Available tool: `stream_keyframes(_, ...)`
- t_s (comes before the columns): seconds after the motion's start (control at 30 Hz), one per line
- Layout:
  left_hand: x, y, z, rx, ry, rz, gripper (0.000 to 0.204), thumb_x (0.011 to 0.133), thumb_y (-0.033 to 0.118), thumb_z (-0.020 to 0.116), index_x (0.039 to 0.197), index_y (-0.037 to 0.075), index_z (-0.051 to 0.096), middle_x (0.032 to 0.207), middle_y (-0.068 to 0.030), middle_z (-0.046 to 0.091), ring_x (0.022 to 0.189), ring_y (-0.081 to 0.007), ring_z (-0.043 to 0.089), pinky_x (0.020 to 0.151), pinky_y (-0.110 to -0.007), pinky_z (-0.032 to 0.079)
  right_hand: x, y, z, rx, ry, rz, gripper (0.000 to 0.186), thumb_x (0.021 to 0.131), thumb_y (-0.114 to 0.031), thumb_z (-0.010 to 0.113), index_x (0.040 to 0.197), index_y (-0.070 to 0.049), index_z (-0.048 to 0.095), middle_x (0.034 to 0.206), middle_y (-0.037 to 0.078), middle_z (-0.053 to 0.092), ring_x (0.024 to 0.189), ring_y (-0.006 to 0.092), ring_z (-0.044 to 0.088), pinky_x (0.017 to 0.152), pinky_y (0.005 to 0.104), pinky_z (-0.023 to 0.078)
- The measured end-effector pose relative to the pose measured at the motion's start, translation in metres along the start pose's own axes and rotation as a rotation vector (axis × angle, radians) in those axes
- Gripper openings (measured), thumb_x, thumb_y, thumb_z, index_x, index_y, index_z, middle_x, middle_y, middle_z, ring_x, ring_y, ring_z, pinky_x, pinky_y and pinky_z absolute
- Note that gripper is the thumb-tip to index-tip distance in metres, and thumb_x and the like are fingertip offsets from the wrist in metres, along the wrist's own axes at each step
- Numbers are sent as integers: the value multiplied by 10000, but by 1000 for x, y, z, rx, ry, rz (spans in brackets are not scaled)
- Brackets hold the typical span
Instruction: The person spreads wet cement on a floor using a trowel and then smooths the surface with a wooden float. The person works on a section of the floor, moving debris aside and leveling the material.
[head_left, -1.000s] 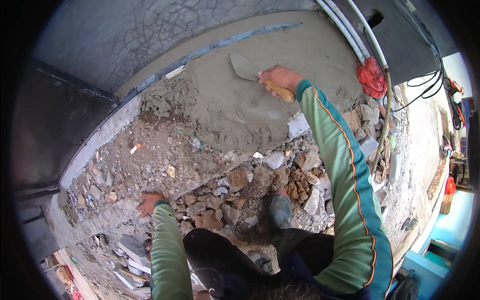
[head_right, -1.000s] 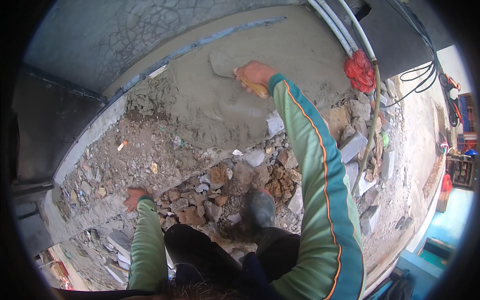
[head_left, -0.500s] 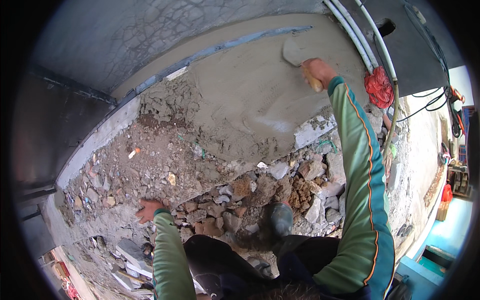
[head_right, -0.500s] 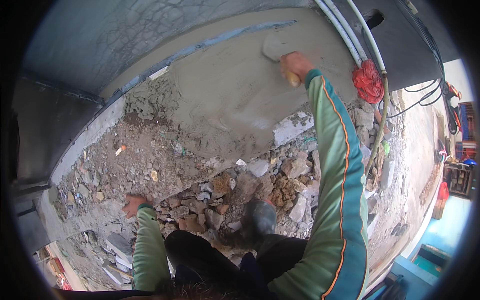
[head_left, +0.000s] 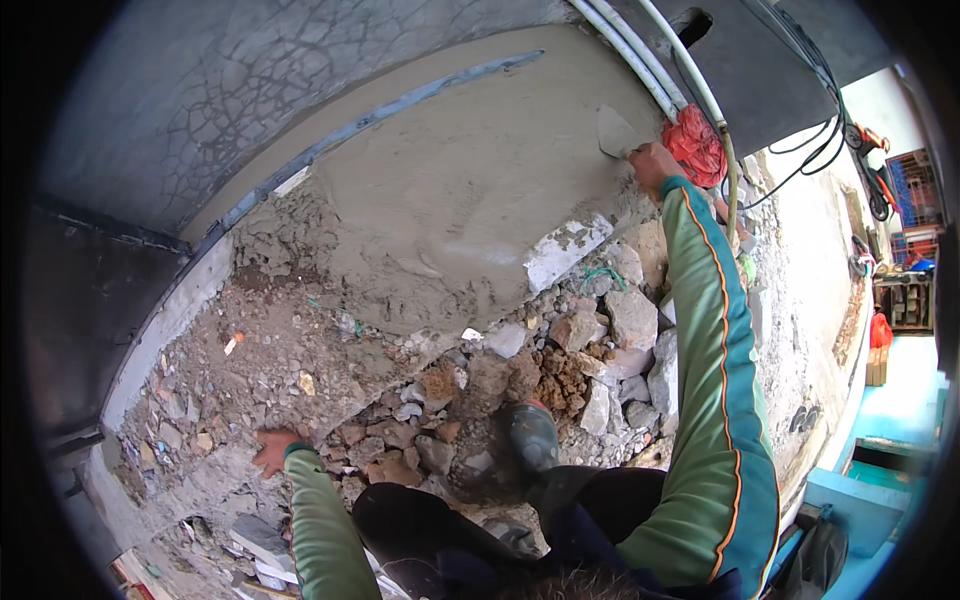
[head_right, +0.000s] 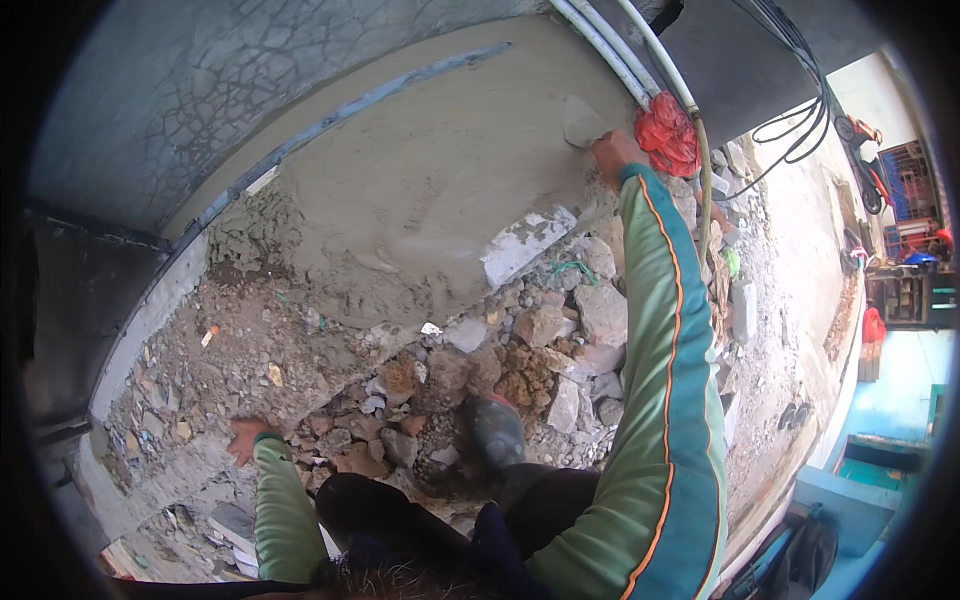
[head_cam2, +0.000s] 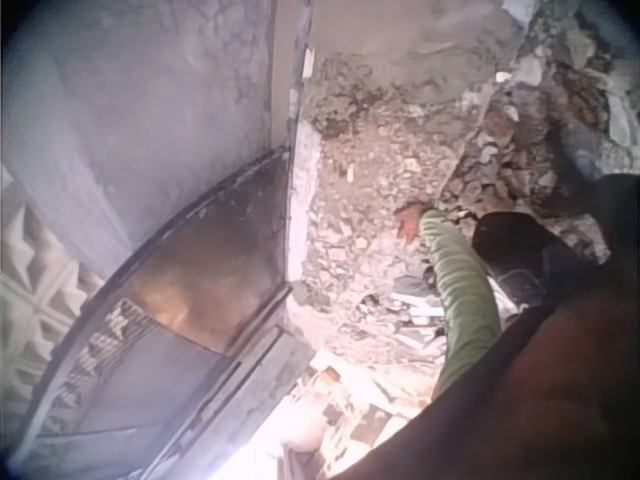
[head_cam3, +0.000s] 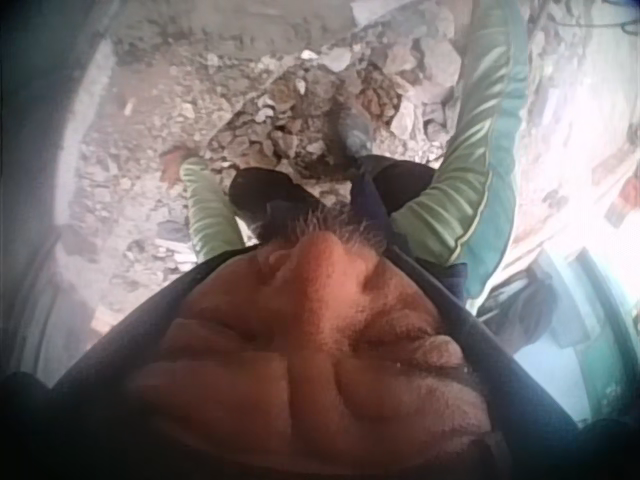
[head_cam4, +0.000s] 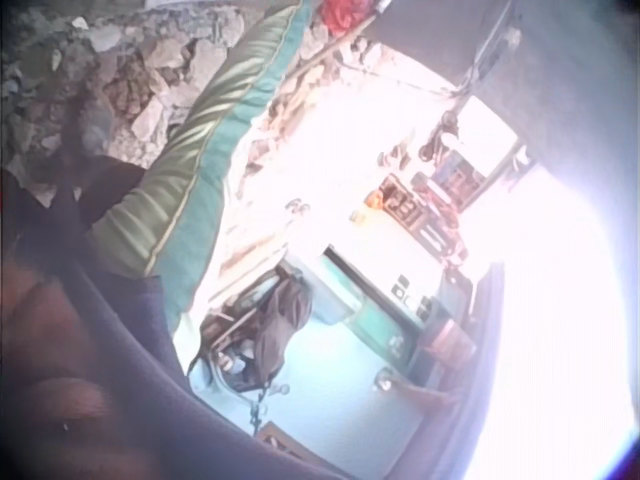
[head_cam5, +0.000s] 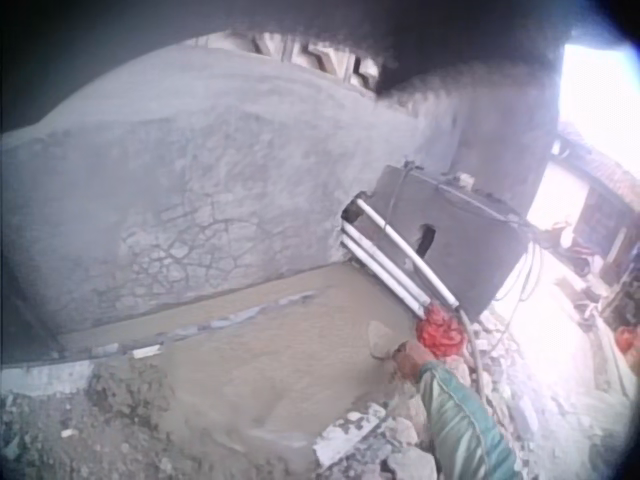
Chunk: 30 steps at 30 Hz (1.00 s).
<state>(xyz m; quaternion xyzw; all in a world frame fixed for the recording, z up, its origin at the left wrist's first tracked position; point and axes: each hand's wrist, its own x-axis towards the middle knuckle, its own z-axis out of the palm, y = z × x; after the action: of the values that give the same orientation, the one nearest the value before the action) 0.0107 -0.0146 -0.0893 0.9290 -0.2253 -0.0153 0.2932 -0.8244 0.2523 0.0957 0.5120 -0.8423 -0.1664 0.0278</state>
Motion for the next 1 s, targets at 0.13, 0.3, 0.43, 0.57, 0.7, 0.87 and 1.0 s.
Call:
stream_keyframes(0.13,27,-4,4,14,92,26,852,935,606,579,1441,-51,381,1469,-386,202,1206,-605,493,910,-707,437,-33,-2,-1,170,-298,261,333,801,-33,687,1130,-68,715,963,207,732,937,364,724,857,422,586)
stream_keyframes(0.3,18,3,-1,21,63,-12,879,928,625,573,1465,-41,369,1479,-387,195,1216,-607,489,922,-707,442,-74,-9,-27,704,-345,492,285,963,-223,602,1048,36,685,772,128,685,653,252,683,601,376,546)
stream_keyframes(0.43,17,11,-18,-6,21,-24,874,923,634,569,1448,-42,390,1466,-385,212,1213,-607,493,904,-703,457,-90,-54,-46,1249,-135,655,313,937,-218,618,1094,51,655,781,100,641,611,196,637,551,349,519)
stream_keyframes(0.57,10,9,-15,11,19,-36,870,917,638,571,1423,-53,415,1433,-380,251,1197,-601,502,897,-700,451,-59,-19,6,912,89,479,318,943,-205,621,1123,55,652,933,178,687,816,311,706,704,415,571)
stream_keyframes(0.7,22,6,-21,-29,6,19,871,918,632,563,1430,-57,419,1401,-370,283,1167,-584,520,881,-692,446,-13,6,48,679,31,548,256,944,-126,581,1136,17,671,1128,241,665,1027,384,688,893,439,573)
stream_keyframes(0.87,-7,14,-24,0,-43,-29,859,921,630,550,1429,-51,424,1397,-356,293,1147,-577,531,836,-676,481,48,73,62,-29,67,135,272,874,-177,634,1088,-23,701,947,193,726,829,332,719,690,397,573)
stream_keyframes(1.0,3,39,-50,-65,-29,-47,845,920,630,558,1441,-23,424,1417,-321,296,1159,-567,530,811,-657,522,76,26,32,-194,-290,144,202,731,-83,717,916,-31,778,978,195,742,955,362,728,846,405,595)
